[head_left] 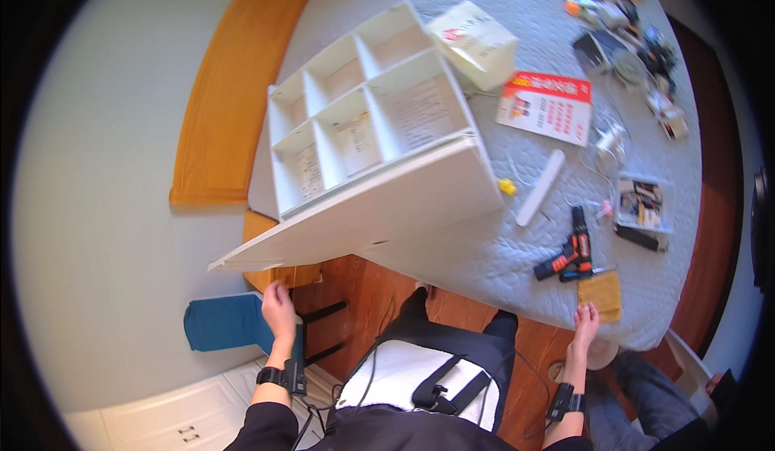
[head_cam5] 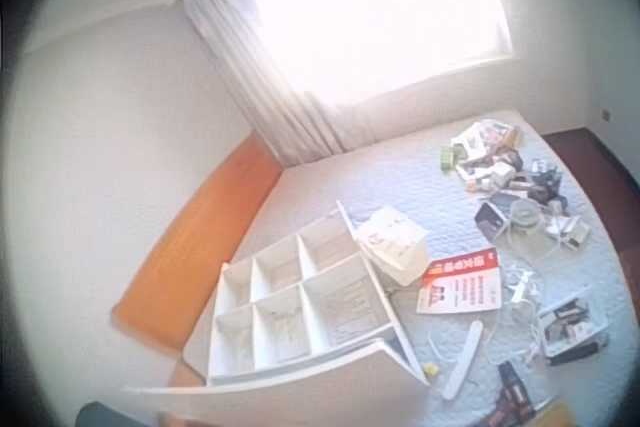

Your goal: The person assembles a white bookshelf by attaching panels and inserting dowels. They use a screwdriver and a cordless drill to secure joints, then wipe the assembled unit with a yellow cloth. The person lifts and repositions the bookshelf multiple times to align parts and complete the assembly.

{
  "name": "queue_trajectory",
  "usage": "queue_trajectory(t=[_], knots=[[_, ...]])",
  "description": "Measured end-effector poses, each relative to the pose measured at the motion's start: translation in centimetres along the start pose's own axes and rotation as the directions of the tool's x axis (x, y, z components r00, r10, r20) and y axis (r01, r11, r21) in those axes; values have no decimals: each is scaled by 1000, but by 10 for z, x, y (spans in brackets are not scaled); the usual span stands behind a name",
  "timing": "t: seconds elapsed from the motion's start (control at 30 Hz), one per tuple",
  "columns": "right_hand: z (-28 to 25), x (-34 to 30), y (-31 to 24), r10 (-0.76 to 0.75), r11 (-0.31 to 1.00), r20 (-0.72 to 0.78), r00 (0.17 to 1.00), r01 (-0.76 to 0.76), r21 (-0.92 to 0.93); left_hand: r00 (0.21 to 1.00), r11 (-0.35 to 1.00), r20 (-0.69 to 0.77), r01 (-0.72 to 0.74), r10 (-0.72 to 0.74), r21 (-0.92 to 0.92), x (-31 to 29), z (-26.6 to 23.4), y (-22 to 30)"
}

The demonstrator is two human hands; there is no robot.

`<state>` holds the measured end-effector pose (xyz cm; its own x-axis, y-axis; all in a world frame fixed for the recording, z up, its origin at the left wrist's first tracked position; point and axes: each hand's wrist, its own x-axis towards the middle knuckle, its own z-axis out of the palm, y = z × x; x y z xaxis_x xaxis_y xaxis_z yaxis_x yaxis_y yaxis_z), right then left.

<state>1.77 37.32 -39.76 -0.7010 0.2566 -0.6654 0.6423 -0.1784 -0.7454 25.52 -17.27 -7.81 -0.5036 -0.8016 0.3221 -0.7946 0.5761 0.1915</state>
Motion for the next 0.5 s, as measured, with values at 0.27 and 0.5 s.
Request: queue_trajectory(t=[0.27,0.5], knots=[[247,-258,-118,-676,581,383,630,775,-249,662,629,-197,-749,723,-208,132,-34,13],[398,-414,-144,-795,-45,607,16,995,-86,875,862,-257,-464,410,-202,190,-88,-139]])
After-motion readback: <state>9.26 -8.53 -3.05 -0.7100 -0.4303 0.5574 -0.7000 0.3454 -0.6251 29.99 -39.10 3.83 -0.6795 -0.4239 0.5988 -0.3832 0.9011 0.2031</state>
